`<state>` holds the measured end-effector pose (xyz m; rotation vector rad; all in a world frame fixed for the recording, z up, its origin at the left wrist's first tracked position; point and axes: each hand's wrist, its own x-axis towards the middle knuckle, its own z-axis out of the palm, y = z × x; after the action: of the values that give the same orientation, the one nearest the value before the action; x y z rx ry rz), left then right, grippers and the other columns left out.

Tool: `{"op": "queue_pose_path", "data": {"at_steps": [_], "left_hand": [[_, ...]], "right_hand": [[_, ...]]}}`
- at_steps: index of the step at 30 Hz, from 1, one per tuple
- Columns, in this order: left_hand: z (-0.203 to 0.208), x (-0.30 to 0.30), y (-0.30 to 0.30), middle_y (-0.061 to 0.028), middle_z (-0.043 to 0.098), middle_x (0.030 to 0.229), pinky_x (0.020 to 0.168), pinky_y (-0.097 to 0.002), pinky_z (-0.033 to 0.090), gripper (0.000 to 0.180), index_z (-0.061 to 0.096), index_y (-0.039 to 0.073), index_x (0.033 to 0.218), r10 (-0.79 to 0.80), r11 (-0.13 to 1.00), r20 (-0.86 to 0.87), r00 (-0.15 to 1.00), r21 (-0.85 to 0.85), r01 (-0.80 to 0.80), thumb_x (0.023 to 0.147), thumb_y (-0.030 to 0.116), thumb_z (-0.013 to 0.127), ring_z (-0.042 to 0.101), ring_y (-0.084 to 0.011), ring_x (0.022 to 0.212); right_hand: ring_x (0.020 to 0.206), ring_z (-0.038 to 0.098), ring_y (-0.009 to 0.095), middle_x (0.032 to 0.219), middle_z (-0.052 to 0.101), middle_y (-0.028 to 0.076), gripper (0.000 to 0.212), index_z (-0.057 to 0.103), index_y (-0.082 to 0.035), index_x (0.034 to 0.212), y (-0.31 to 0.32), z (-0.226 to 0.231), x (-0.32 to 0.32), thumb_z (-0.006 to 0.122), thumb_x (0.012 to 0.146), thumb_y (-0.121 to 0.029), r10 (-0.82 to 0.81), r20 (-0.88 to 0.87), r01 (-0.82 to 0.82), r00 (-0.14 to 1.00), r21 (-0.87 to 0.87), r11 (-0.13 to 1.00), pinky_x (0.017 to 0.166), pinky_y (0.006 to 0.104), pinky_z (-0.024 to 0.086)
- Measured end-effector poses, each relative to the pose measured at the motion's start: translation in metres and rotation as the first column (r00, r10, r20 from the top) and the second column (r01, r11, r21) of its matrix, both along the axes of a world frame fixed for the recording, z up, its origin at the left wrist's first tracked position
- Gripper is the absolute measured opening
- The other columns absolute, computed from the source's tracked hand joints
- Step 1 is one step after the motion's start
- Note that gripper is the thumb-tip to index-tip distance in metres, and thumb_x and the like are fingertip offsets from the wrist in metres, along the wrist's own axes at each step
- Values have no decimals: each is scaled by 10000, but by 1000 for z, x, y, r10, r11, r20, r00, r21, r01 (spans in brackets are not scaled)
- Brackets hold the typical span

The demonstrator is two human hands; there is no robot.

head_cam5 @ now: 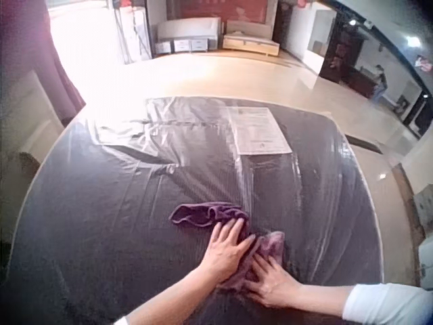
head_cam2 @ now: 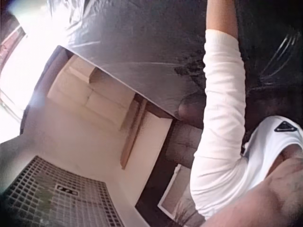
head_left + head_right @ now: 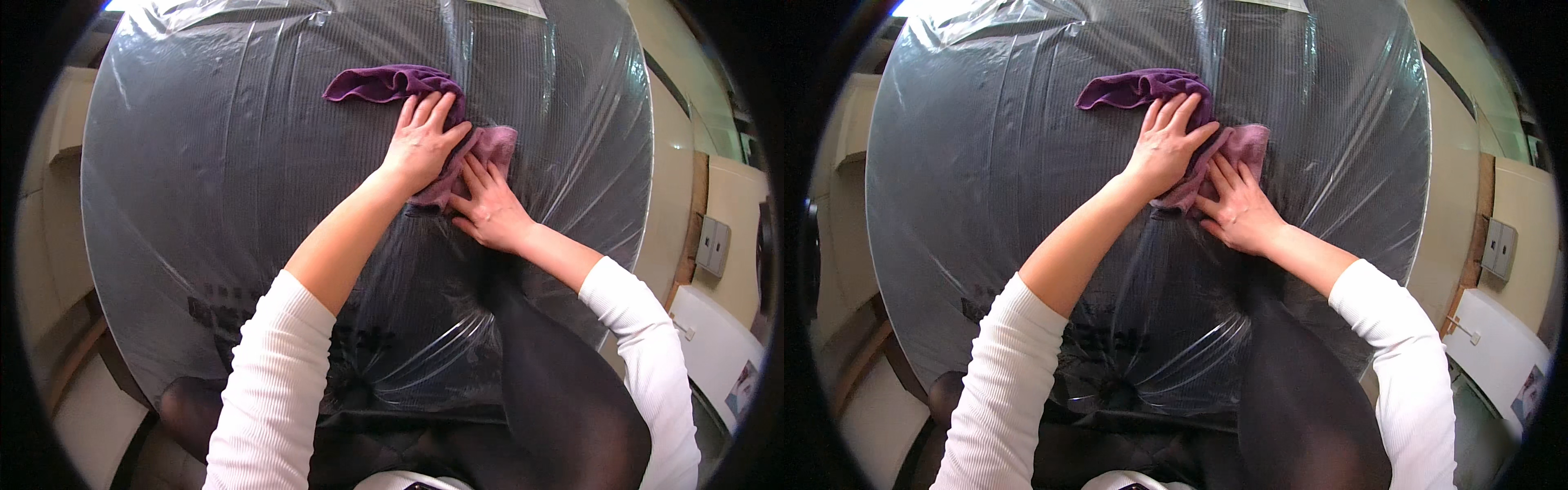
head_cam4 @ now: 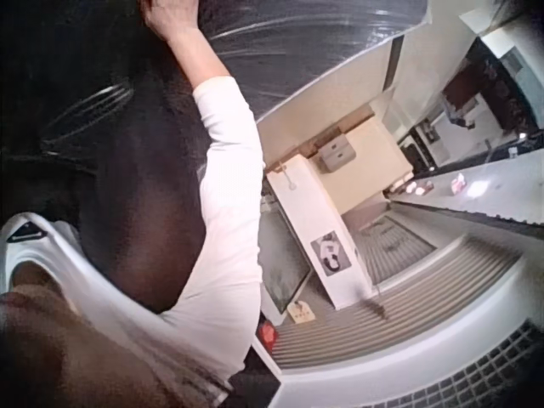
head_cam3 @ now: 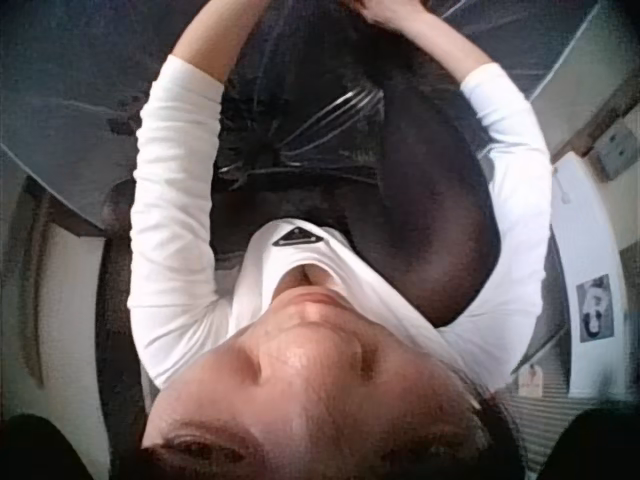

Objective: The person wipes the surface of a plastic-wrapped mattress with two purple cloths, moving methodically across the top and sides. The person adjusts the cloths and continues wiping around printed labels and packaging seams.

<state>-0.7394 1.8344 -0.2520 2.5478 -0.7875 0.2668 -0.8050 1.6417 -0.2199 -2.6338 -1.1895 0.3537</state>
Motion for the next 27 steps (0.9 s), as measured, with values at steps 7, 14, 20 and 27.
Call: {"op": "queue_pose_path", "data": {"at_steps": [7, 14, 20, 27], "left_hand": [[8, 15, 9, -128, 499, 1386, 1111, -493, 325, 318, 679, 163, 1140, -26, 986, -35, 999, 165, 32, 843, 156, 564, 455, -300, 1311], [-3, 17, 56, -58, 575, 1086, 940, -424, 449, 139, 636, 144, 917, 28, 981, 220, 975, 183, -69, 800, 201, 586, 560, -247, 1057], [-10, 23, 93, -134, 539, 1321, 1074, -525, 355, 305, 582, 118, 1199, 609, 721, 186, 771, 277, -636, 902, 149, 519, 507, -368, 1224], [-3, 21, 0, -108, 573, 1132, 910, -403, 476, 393, 609, 87, 1156, 293, 956, -9, 956, 27, -293, 766, 123, 641, 568, -306, 1087]], "right_hand": [[1407, 342, 365, 1475, 426, 180, 493, 628, -137, 1240, 14, -3, -6, 696, 813, -374, 289, -60, -287, 955, 32, 957, 1122, 558, 273], [1318, 470, 294, 1434, 495, 139, 499, 597, -74, 1241, 1, -9, 1, 702, 782, -239, 356, -7, -349, 934, 177, 920, 1091, 483, 364], [1321, 463, 344, 1413, 491, 177, 510, 576, -8, 1233, -47, 10, 26, 713, 768, -167, 98, 25, -99, 995, 31, 995, 1122, 492, 351], [1369, 404, 354, 1431, 466, 201, 498, 585, 32, 1224, -29, 3, 20, 697, 791, -187, -64, 58, 62, 996, 46, 997, 1151, 483, 311]]}}
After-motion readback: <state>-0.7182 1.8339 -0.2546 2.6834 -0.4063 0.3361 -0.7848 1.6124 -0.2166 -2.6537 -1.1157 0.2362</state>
